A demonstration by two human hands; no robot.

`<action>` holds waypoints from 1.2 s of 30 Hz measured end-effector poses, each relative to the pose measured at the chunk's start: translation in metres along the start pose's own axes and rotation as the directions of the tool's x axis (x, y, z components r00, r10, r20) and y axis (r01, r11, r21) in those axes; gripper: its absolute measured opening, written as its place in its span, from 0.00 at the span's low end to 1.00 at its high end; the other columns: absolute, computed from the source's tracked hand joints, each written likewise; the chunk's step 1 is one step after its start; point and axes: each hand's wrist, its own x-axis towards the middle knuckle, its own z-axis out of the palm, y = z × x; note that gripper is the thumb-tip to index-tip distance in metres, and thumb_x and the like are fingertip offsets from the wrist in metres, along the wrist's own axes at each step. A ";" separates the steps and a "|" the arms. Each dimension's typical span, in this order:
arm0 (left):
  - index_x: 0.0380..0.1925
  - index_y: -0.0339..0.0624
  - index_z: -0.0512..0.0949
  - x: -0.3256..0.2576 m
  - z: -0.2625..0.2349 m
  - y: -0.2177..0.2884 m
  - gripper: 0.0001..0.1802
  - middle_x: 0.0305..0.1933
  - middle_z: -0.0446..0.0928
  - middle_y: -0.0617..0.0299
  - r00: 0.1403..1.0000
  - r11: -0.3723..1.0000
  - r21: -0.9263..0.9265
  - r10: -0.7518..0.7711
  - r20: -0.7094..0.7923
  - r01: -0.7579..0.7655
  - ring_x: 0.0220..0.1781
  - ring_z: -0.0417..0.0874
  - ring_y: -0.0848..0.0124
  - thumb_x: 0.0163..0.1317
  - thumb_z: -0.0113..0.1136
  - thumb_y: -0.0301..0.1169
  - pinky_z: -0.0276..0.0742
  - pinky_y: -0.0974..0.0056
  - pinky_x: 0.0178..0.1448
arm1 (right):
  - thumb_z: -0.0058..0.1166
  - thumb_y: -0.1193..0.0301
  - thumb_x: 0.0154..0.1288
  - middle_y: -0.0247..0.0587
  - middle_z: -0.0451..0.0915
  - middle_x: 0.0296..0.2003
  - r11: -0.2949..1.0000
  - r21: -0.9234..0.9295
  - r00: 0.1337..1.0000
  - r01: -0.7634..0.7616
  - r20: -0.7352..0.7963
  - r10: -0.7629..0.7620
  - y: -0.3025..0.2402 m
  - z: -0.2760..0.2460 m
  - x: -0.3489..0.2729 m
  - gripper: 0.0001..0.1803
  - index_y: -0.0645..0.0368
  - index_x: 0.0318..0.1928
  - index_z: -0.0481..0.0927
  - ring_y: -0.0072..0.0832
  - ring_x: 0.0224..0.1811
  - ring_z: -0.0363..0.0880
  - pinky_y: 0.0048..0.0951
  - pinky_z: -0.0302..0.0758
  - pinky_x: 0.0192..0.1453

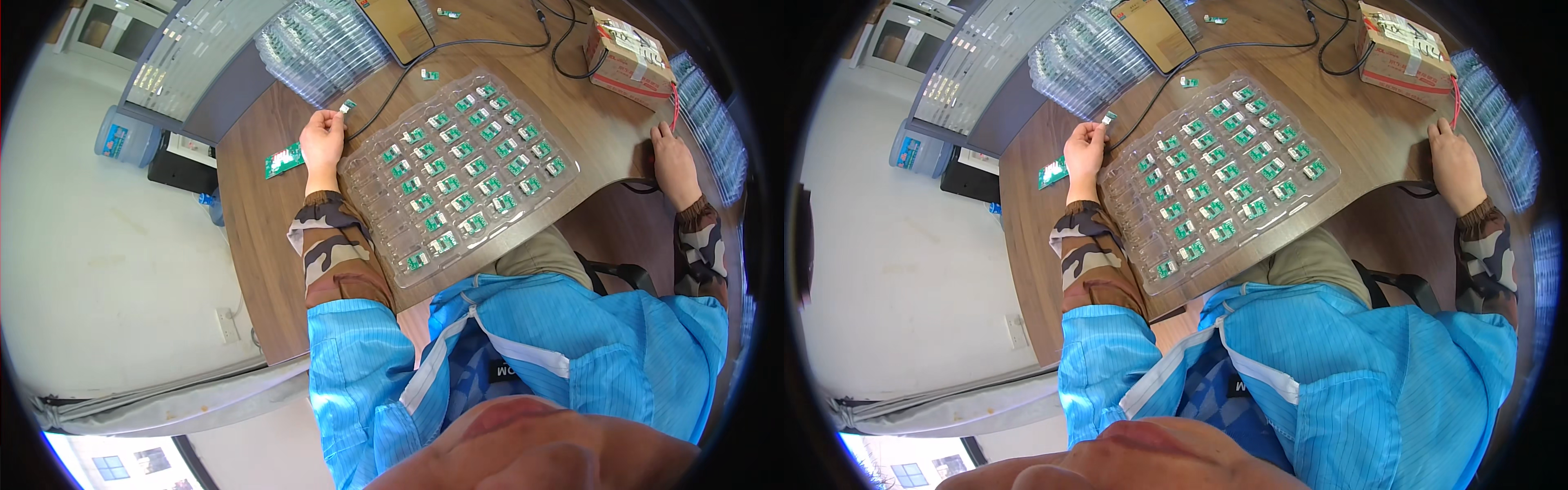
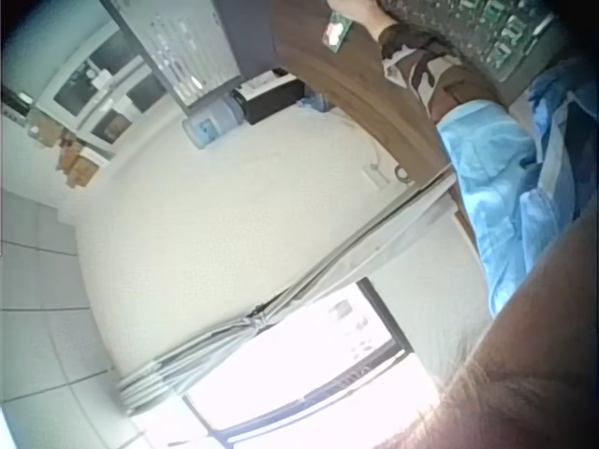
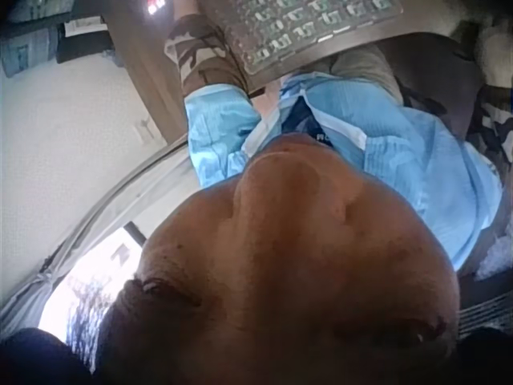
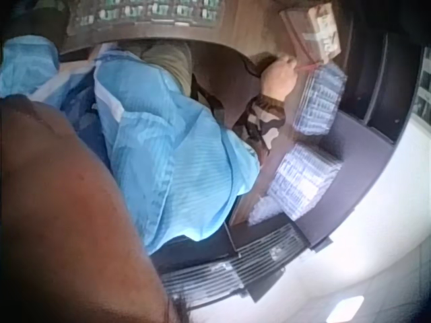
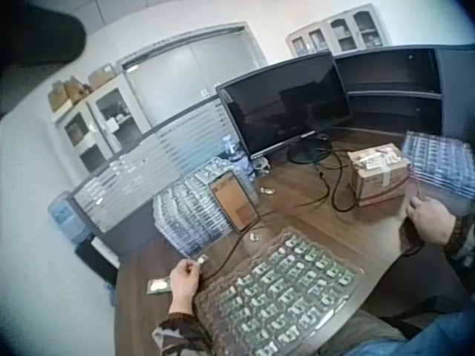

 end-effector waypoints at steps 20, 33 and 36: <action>0.26 0.38 0.75 -0.001 -0.001 0.005 0.09 0.18 0.76 0.65 0.999 0.999 0.006 -0.044 -0.008 0.044 0.20 0.74 0.78 0.53 0.55 0.33 0.68 0.72 0.28 | 0.36 0.86 0.45 0.51 0.65 0.42 0.975 0.218 0.995 0.035 0.082 -0.055 0.012 0.004 -0.001 0.16 0.68 0.40 0.64 0.46 0.38 0.68 0.37 0.66 0.43; 0.26 0.36 0.74 -0.007 -0.001 0.007 0.08 0.19 0.75 0.66 0.998 0.997 -0.044 -0.066 0.014 0.067 0.20 0.72 0.81 0.55 0.55 0.31 0.66 0.75 0.26 | 0.51 0.74 0.50 0.44 0.69 0.36 0.990 0.119 0.992 0.069 -0.113 -0.056 -0.027 -0.083 0.047 0.12 0.63 0.35 0.66 0.38 0.37 0.72 0.33 0.70 0.39; 0.26 0.36 0.74 -0.004 -0.008 0.016 0.08 0.19 0.75 0.66 0.999 0.997 -0.052 -0.052 0.005 0.053 0.20 0.72 0.81 0.54 0.55 0.31 0.66 0.75 0.26 | 0.50 0.72 0.51 0.40 0.70 0.27 0.908 0.241 0.898 0.343 -0.368 -0.241 -0.060 -0.124 0.092 0.10 0.62 0.31 0.66 0.36 0.30 0.73 0.33 0.71 0.35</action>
